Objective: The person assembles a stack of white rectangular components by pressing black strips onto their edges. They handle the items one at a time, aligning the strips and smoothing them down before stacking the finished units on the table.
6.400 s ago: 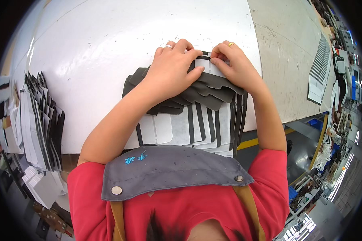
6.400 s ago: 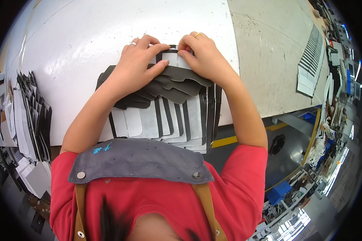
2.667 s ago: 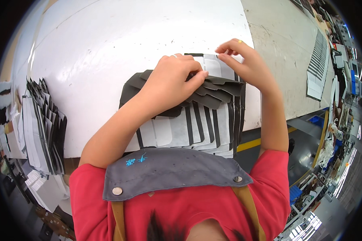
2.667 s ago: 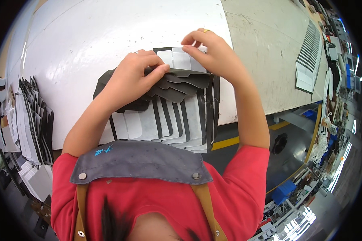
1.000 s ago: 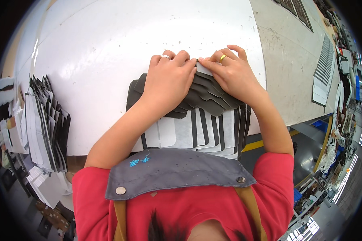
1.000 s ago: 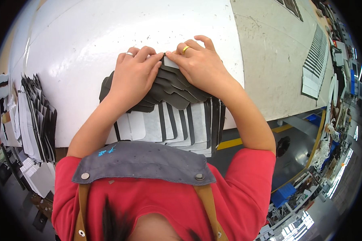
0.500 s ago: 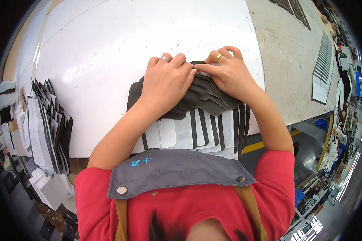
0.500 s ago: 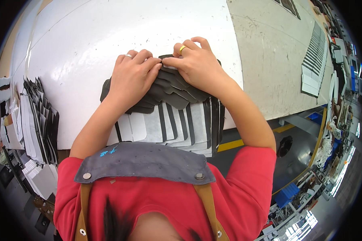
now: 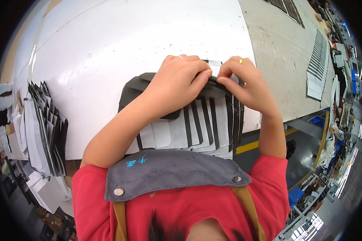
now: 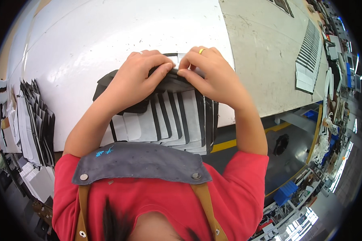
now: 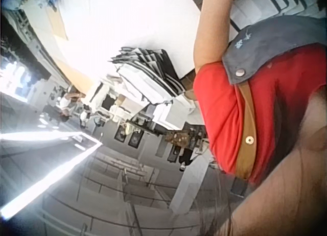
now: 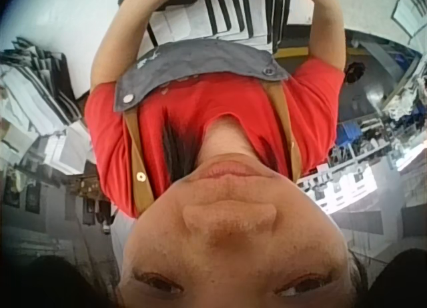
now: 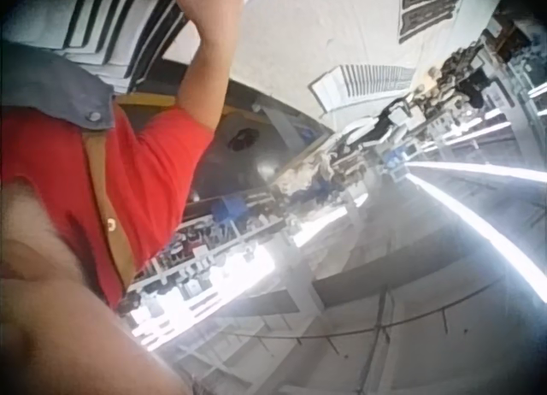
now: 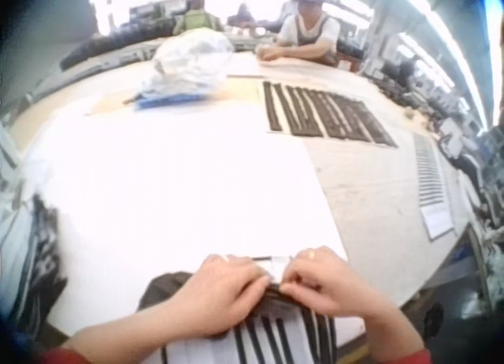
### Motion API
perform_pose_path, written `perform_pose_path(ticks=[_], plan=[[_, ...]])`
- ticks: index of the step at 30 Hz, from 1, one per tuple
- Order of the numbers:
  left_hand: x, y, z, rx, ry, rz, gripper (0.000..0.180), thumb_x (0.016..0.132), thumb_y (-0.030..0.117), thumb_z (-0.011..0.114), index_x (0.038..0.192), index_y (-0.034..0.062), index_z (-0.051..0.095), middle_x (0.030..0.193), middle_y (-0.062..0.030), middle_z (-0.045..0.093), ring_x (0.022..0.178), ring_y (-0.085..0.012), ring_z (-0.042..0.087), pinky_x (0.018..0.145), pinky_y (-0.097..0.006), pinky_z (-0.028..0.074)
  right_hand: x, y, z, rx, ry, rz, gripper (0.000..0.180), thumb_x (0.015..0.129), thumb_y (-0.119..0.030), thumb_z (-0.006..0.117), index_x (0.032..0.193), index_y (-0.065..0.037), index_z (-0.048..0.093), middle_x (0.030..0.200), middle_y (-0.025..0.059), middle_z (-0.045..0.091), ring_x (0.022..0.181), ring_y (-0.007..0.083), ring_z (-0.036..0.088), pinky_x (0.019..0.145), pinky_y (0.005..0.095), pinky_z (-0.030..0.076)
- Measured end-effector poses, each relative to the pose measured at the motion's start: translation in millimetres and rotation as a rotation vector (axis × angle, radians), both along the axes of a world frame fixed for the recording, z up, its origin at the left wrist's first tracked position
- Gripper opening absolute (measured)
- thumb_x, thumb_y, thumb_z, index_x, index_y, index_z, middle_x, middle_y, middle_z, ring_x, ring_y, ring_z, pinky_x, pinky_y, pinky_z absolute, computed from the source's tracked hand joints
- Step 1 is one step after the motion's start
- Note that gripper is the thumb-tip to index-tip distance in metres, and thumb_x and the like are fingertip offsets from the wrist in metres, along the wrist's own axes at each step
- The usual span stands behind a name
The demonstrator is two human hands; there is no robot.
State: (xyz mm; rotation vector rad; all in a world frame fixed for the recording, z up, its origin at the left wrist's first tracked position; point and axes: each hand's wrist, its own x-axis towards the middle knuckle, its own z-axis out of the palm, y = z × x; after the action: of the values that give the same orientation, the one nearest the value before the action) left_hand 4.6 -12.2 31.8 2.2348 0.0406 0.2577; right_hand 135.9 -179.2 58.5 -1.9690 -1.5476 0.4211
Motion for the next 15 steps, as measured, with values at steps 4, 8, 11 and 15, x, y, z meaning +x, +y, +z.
perform_pose_path(ticks=[4, 8, 11, 15], plan=[[-6.5, -4.9, 8.2, 0.022, 0.077, -0.02, 0.022, 0.089, 0.021, 0.062, 0.088, -0.0009, 0.066, 0.075, -0.0108, 0.062, 0.073, -0.0263, 0.058, 0.069, -0.036, 0.045, 30.5, -8.5, -12.6, 0.054, 0.103, -0.165, 0.018, 0.087, -0.016, 0.063, 0.098, -0.001, 0.064, 0.089, 0.0081, 0.065, 0.08, 0.0186, 0.059, 0.073, 0.0319, 0.048], [0.8, -6.1, 3.4, -0.144, 0.205, 0.094, 0.021, 0.087, 0.021, 0.065, 0.09, -0.0001, 0.065, 0.069, -0.0079, 0.06, 0.07, -0.0233, 0.057, 0.066, -0.034, 0.046, 30.3, 7.0, -38.1, -0.077, 0.153, -0.154, 0.022, 0.086, -0.015, 0.063, 0.103, -0.002, 0.063, 0.09, 0.0096, 0.063, 0.077, 0.0191, 0.057, 0.074, 0.0307, 0.048], [4.7, -4.5, -2.5, -0.045, 0.265, 0.18, 0.022, 0.086, 0.019, 0.065, 0.103, 0.0043, 0.062, 0.081, -0.0083, 0.06, 0.077, -0.0222, 0.059, 0.071, -0.032, 0.048, 28.0, 21.7, -33.6, -0.233, 0.268, -0.186, 0.021, 0.083, -0.014, 0.064, 0.102, -0.003, 0.065, 0.084, 0.0087, 0.06, 0.077, 0.0197, 0.056, 0.073, 0.0312, 0.048], [1.2, 1.3, -25.5, 0.208, 0.156, 0.205, 0.03, 0.088, 0.022, 0.063, 0.115, 0.0085, 0.061, 0.105, -0.0124, 0.057, 0.093, -0.0263, 0.058, 0.083, -0.036, 0.046, 34.2, 25.7, -39.3, -0.209, 0.255, -0.11, 0.018, 0.081, -0.013, 0.064, 0.097, -0.006, 0.067, 0.085, 0.0074, 0.058, 0.082, 0.0199, 0.055, 0.075, 0.0316, 0.047]])
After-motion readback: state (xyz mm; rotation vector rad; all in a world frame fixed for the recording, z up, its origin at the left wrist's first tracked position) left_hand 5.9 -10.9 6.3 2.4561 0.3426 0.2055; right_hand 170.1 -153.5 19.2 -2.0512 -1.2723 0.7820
